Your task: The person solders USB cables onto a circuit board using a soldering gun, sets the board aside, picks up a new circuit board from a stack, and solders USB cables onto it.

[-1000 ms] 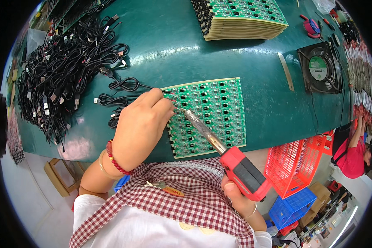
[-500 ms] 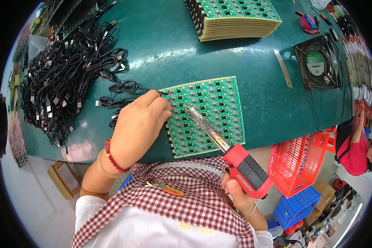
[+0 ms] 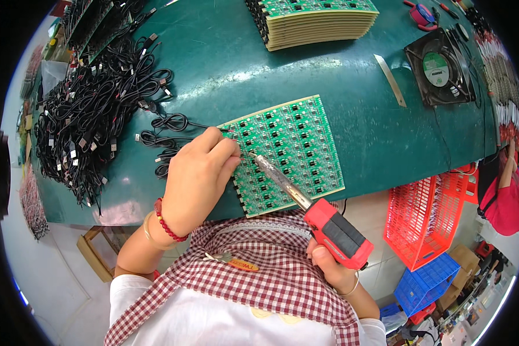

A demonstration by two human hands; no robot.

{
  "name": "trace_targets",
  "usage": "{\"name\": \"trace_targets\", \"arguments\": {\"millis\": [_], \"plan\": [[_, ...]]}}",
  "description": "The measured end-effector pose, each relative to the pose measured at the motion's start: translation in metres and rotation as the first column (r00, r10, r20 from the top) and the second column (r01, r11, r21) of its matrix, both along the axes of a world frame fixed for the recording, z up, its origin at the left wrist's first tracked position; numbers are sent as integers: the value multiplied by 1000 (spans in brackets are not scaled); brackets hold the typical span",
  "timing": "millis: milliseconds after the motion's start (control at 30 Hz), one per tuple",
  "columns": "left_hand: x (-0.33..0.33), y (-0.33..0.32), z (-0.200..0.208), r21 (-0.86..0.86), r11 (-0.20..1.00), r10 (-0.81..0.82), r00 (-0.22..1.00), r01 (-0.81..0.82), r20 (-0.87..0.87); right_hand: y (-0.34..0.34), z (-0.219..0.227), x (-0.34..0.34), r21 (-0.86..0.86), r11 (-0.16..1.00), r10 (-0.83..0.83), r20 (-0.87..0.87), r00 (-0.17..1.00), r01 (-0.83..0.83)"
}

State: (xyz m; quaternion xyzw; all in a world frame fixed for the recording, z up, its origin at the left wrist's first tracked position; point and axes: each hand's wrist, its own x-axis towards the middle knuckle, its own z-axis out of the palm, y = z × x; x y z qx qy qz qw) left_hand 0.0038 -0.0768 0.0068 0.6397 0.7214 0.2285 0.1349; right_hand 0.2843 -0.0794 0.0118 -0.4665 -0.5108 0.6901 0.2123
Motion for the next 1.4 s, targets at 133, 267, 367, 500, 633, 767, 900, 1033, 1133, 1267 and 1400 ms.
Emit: {"name": "trace_targets", "arguments": {"millis": [133, 267, 367, 500, 633, 767, 900, 1033, 1133, 1267, 1400], "plan": [[-1, 1, -3, 0, 1000, -6, 1000, 6, -30, -1, -4, 4, 71, 993, 93, 24, 995, -95], [-3, 3, -2, -14, 1000, -19, 999, 18, -26, -3, -7, 5, 106, 988, 111, 29, 993, -113], [-3, 4, 0, -14, 999, -30, 999, 29, -45, -5, -10, 6, 107, 988, 105, 43, 994, -109], [-7, 5, 1, -58, 995, -82, 996, 79, -46, 0, -13, 9, 76, 973, 213, 72, 974, -218], [-8, 9, 4, -78, 989, -132, 990, 129, -42, -5, -13, 7, 99, 978, 177, 60, 982, -183], [-10, 8, 4, -79, 987, -141, 988, 137, -59, -9, -10, 9, 102, 993, 59, -12, 998, -58], [-9, 8, 4, -91, 987, -141, 988, 134, -70, -7, -5, 7, 89, 995, 49, 14, 999, -50], [-11, 9, 2, -86, 986, -147, 987, 141, -61, -1, -3, 3, 80, 992, 95, 37, 995, -97], [-15, 11, 4, -118, 977, -178, 984, 176, -12, 1, -2, -2, 77, 987, 139, 56, 989, -144], [-16, 13, 6, -106, 975, -199, 980, 198, 0, 3, -7, 3, 67, 978, 197, 40, 980, -200], [-16, 15, 7, -125, 966, -227, 974, 224, -4, -6, -8, 7, 99, 988, 120, 21, 993, -122]]}}
